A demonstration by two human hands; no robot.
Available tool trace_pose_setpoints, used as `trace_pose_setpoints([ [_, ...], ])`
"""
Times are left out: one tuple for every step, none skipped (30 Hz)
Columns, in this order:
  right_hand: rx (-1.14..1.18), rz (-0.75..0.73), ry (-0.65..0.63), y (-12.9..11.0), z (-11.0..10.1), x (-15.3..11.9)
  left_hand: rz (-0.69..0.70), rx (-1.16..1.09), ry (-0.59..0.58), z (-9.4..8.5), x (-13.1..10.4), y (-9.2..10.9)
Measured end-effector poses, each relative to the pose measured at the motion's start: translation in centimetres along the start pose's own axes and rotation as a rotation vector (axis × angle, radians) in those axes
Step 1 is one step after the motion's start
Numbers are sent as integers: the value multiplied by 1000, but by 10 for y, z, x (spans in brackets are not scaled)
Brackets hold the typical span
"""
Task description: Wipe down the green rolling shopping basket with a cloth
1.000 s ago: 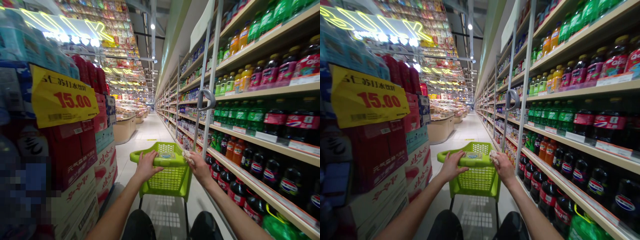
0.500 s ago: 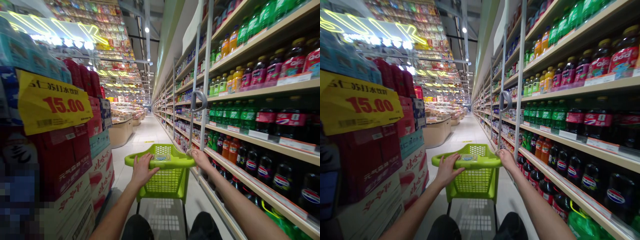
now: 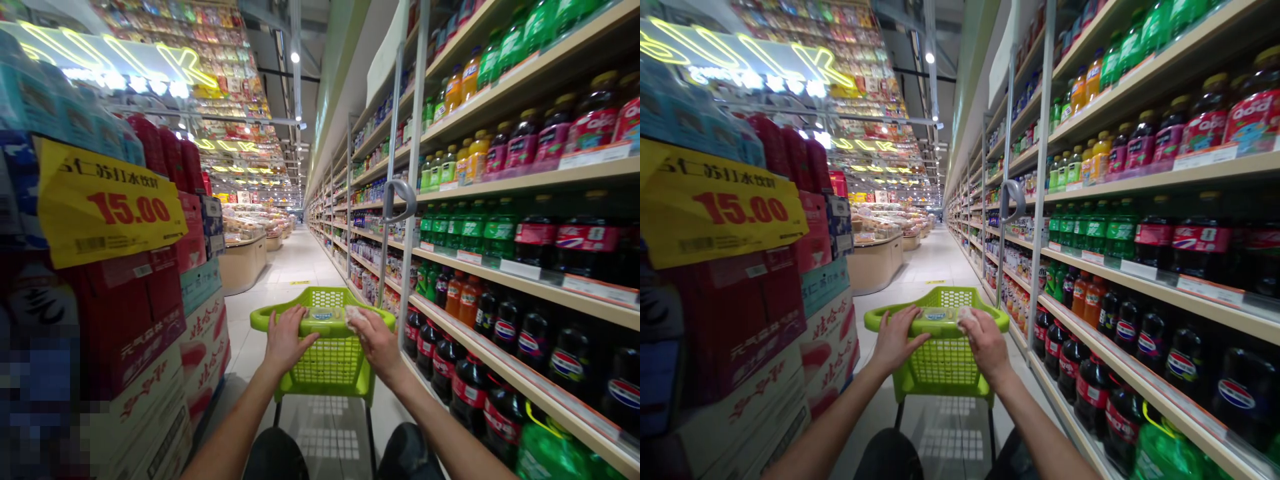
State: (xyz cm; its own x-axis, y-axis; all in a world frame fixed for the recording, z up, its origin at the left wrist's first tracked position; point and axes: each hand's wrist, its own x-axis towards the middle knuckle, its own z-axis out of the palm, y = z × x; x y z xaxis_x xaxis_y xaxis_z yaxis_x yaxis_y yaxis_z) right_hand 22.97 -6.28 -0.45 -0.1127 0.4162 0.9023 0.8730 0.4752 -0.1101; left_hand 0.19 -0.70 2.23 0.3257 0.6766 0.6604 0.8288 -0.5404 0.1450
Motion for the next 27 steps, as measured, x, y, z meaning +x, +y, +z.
trace_pose_setpoints([
  [-38,51,30,11,-3,0,0,-3,-2,0,0,1],
  [-75,108,62,22,-6,-1,-1,-6,-2,0,0,2],
  [-103,154,91,29,-8,-1,-2,-10,-1,1,0,3],
  [-115,180,108,32,-9,-1,-3,-14,1,1,-1,5],
  [-109,180,109,29,-8,-1,-5,-16,4,2,-1,6],
  [-87,154,96,21,-4,-1,-8,-18,6,2,-1,8],
  [-53,111,71,9,1,1,-10,-18,7,3,-1,9],
  [-19,58,46,-5,7,3,-11,-18,8,3,-1,10],
  [9,5,27,-18,13,5,-9,-17,8,4,-1,12],
  [27,-43,15,-29,18,7,-7,-16,8,4,0,12],
  [34,-79,7,-34,21,9,-4,-15,6,5,0,13],
  [29,-97,6,-34,22,10,-3,-16,4,5,0,14],
  [14,-93,11,-29,20,10,-4,-18,0,5,0,14],
  [-11,-64,22,-19,17,9,-6,-21,-2,5,0,15],
  [-43,-18,37,-8,12,7,-9,-25,-5,5,1,16],
  [-79,36,57,3,7,4,-12,-30,-4,5,1,17],
  [-113,85,76,12,3,2,-14,-34,-2,6,1,18],
  [-137,115,90,16,0,0,-16,-36,3,7,0,19],
  [-147,122,92,16,0,-1,-17,-37,9,8,0,20],
  [-140,103,82,11,3,-1,-19,-36,15,8,0,21],
  [-121,66,67,2,7,-1,-21,-33,19,9,0,22],
  [-95,19,51,-8,13,0,-22,-29,21,10,0,23],
  [-70,-27,37,-17,18,2,-22,-24,21,11,0,24],
  [-49,-66,29,-23,22,3,-21,-21,18,11,0,25],
  [-38,-90,25,-25,24,4,-20,-19,15,11,1,25],
  [-37,-96,30,-22,23,4,-22,-18,11,11,1,26],
  [-48,-81,43,-15,20,2,-23,-19,7,10,1,26],
])
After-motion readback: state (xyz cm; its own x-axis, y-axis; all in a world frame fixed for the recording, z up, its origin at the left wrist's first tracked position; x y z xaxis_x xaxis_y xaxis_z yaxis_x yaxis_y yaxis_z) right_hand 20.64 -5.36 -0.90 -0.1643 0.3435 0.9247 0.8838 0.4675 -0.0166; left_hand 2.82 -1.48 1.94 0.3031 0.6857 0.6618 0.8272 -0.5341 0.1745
